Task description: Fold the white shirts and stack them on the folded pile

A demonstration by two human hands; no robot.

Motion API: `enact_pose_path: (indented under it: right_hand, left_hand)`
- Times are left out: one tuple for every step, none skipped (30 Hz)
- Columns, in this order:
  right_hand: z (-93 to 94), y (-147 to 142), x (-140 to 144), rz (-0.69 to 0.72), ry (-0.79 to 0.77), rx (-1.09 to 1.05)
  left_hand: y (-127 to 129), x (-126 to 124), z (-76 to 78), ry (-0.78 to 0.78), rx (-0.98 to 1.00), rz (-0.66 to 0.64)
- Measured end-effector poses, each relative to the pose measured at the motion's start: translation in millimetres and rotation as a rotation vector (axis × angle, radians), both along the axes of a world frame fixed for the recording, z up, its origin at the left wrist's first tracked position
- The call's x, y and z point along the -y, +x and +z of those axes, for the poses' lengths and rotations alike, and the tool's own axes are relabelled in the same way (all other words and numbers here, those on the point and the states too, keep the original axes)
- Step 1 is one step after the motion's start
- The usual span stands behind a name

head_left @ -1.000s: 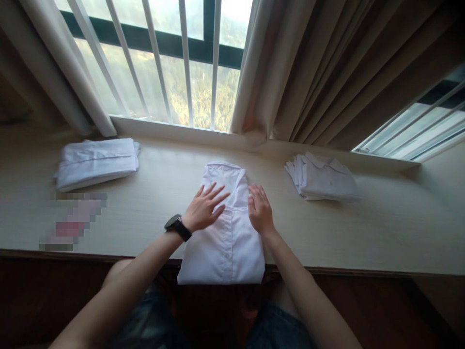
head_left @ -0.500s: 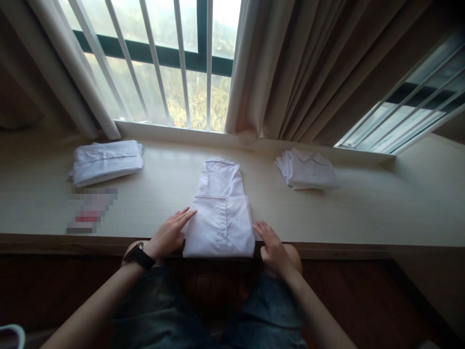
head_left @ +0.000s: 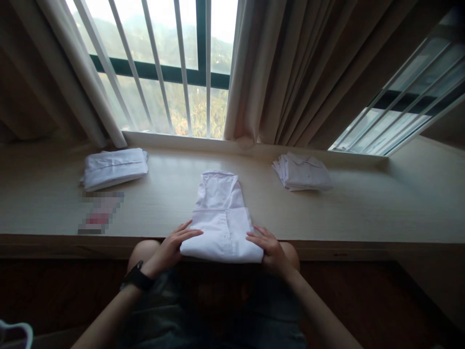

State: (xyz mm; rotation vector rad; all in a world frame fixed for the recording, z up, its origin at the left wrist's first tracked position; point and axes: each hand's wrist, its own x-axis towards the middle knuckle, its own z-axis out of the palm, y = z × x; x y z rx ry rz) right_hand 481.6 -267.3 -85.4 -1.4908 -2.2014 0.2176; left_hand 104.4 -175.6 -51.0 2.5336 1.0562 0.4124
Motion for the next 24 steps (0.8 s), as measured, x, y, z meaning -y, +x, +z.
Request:
enact_pose_path:
  right_hand:
    - [4.8, 2, 4, 0.013, 0.02, -0.008]
    - [8.6, 2, 6, 0.03, 0.032, 0.009]
    - [10.9, 3, 6, 0.05, 0.033, 0.047]
    - [11.6, 2, 4, 0.077, 0.022, 0.097]
    - [10.7, 2, -1, 0.108, 0.003, 0.149]
    - [8.6, 2, -7, 0.136, -0.018, 0.196]
    - [5.9, 3, -13, 0.158, -0.036, 0.235]
    - [2.9, 4, -19, 0.174, -0.048, 0.269]
    - [0.2, 5, -25, 0.187, -0.052, 0.299]
    - [-2.1, 6, -30, 0.201, -0.043, 0.327]
    - [-3.8, 8, -34, 0.216, -0.025, 0.35]
    - [-5.2, 9, -36, 0.236, -0.001, 0.369]
    - [-6.5, 9, -37, 0.26, 0.024, 0.383]
    - [-8.0, 9, -37, 0.289, 0.046, 0.394]
    - [-9.7, 7, -36, 0.32, 0.063, 0.403]
    - [-11.8, 6, -34, 0.349, 0.074, 0.411]
    - [-14.1, 3, -31, 0.371, 0.082, 0.42]
    - [-16.3, 1, -29, 0.383, 0.089, 0.428]
    - [-18.1, -1, -27, 0.386, 0.095, 0.434]
    - [-18.9, -3, -27, 0.383, 0.103, 0.435]
    - [-18.5, -4, -28, 0.376, 0.113, 0.431]
    - [-16.4, -5, -31, 0.37, 0.122, 0.424]
    - [-12.7, -5, -37, 0.361, 0.131, 0.416]
    - [-7.3, -4, -46, 0.349, 0.137, 0.413]
  left_hand:
    - [-2, 3, 4.4, -0.003, 0.021, -0.007]
    - [-3, 5, 7.7, -0.002, 0.017, -0.029]
    - [-3, 5, 9.4, 0.003, -0.012, -0.063]
    - [-2, 4, 9.3, 0.015, -0.06, -0.104]
    - [0, 1, 7.5, 0.031, -0.116, -0.145]
    - [2, -3, 4.1, 0.052, -0.167, -0.177]
    - [5, -8, -0.4, 0.078, -0.207, -0.195]
    - [7, -12, -5.4, 0.107, -0.234, -0.204]
    - [8, -16, -10.5, 0.136, -0.251, -0.213]
    - [9, -19, -15.1, 0.161, -0.264, -0.227]
    - [9, -22, -18.9, 0.181, -0.275, -0.244]
    - [9, -24, -21.8, 0.198, -0.283, -0.257]
    - [9, -24, -23.8, 0.211, -0.291, -0.267]
    - [8, -25, -25.1, 0.221, -0.298, -0.27]
    - [8, -24, -25.7, 0.228, -0.304, -0.267]
    - [7, -24, -25.9, 0.231, -0.308, -0.258]
    - [7, -23, -25.9, 0.231, -0.309, -0.248]
    - [8, -22, -25.7, 0.227, -0.309, -0.239]
    - [8, -21, -25.5, 0.221, -0.307, -0.23]
    - [9, -21, -25.2, 0.213, -0.303, -0.219]
    - [10, -20, -24.7, 0.202, -0.298, -0.206]
    - [11, -21, -23.9, 0.189, -0.292, -0.193]
    - [13, -22, -22.8, 0.171, -0.286, -0.177]
    - [14, -23, -21.5, 0.148, -0.28, -0.157]
